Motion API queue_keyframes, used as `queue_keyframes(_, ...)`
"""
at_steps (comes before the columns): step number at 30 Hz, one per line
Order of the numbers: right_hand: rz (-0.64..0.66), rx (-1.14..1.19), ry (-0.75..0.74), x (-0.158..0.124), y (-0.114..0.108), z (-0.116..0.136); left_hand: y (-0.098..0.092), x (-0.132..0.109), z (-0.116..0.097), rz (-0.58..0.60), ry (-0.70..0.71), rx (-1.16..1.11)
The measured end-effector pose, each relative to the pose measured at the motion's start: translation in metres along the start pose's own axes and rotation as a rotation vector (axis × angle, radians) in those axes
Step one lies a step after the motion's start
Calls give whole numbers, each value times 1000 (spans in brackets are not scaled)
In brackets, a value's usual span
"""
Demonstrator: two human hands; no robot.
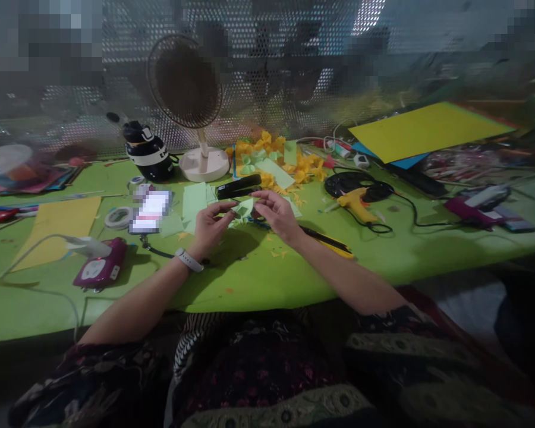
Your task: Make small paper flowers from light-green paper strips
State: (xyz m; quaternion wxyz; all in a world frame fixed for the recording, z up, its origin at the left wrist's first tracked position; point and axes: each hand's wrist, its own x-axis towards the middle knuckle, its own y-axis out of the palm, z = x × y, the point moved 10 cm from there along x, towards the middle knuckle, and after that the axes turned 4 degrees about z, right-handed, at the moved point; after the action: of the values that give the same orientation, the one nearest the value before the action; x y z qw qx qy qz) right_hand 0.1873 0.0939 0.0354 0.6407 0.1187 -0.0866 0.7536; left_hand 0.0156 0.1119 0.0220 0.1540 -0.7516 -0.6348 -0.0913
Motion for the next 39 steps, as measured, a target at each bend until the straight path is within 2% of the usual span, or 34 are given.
queue_keyframes(10,-2,-93,4,2,-2,-6,0,0,-4,-1,7,33)
queue_keyframes(17,28,-36,-15,2,-1,1,-3,3,2,3,10,-6)
queue_keyframes(29,13,-22,-5,2,0,-1,-1,2,-1,20,18,-11)
queue_keyframes(39,45,-151,-34,2,0,-5,3,0,-6,39,36,28)
